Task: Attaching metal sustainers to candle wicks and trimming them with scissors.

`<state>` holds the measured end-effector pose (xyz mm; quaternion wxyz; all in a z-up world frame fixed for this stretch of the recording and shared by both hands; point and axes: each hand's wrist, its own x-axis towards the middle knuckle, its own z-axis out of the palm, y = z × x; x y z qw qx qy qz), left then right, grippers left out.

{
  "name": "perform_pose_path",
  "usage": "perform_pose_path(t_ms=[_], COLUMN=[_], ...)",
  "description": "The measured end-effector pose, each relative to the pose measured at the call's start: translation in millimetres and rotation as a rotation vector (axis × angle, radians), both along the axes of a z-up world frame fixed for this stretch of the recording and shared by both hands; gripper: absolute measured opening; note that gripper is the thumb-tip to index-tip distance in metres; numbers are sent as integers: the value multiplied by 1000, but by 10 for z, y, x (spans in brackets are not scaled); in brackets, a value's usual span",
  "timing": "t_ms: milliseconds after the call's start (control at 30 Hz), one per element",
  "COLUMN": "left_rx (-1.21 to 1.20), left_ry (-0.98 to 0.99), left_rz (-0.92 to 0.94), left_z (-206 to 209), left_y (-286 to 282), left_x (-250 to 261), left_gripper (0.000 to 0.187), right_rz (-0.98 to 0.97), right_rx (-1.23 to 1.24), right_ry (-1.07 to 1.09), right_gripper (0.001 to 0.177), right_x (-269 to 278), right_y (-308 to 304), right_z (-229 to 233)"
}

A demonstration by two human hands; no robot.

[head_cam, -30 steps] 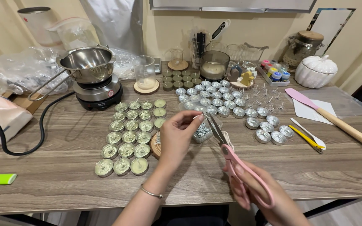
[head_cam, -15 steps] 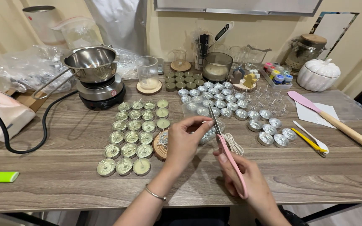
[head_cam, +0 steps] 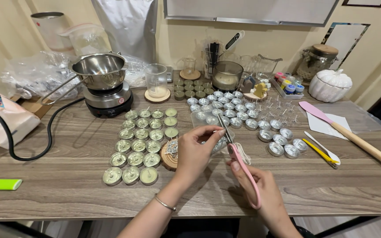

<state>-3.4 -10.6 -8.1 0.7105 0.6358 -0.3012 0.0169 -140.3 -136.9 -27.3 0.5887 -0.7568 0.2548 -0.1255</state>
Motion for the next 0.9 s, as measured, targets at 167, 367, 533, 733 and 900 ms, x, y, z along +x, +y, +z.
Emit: perform_pose_path(t_ms=[167,367,533,733,900], left_rx=[81,-88,358,941,1099], left_ry=[6,33,-362,-788,-877], left_rz=[55,17,189,133,148], left_z=[60,172,683,515,356], left_y=[-6,112,727,1032,979], left_x=[16,50,145,130,131], left_gripper=[16,19,17,13,4], right_rz=[60,244,226,183,268], right_rx=[33,356,364,-57,-59], right_ry=[-38,-111,-55,-36,69], right_gripper=[49,70,74,60,68], right_x=[0,-27,-75,-96,-157], right_y=[-26,-164,-518,-1385,-1077], right_z=[85,262,435,59,292])
